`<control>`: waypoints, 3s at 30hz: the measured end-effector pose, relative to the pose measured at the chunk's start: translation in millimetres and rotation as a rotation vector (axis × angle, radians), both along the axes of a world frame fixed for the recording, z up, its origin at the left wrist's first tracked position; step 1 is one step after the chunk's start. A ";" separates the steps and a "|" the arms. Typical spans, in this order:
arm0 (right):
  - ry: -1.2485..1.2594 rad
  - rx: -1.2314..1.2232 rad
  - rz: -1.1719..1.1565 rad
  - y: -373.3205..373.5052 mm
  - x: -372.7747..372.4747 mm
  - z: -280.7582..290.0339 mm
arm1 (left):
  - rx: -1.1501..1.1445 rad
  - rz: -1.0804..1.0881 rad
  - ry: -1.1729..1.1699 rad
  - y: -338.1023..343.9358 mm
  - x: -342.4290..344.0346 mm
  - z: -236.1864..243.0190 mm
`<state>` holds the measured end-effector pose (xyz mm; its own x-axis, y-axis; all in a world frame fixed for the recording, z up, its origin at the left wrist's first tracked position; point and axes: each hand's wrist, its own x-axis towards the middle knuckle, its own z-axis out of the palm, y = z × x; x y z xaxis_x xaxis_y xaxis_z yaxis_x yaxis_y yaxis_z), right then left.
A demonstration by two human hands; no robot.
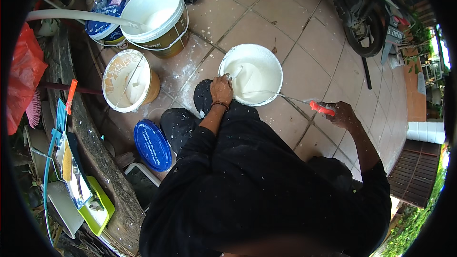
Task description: Mixing white paint or putty and portioning it into smaller buckets using a stirrer and plastic cup.
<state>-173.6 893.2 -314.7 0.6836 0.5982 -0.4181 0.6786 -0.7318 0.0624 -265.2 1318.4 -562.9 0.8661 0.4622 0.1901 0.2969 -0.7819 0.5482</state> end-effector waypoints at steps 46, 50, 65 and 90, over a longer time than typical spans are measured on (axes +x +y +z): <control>-0.018 -0.113 -0.011 82.0 7.6 48.6 | 0.060 0.028 0.072 -4.1 8.1 4.9; -0.008 -0.166 -0.032 90.5 11.4 49.7 | 0.071 0.087 0.067 -4.1 9.3 1.6; 0.164 0.118 0.007 23.5 24.2 -32.5 | -0.013 0.056 0.126 -2.7 6.9 17.2; 0.057 -0.095 -0.041 58.4 36.1 34.9 | 0.041 -0.011 0.179 -7.6 3.7 25.5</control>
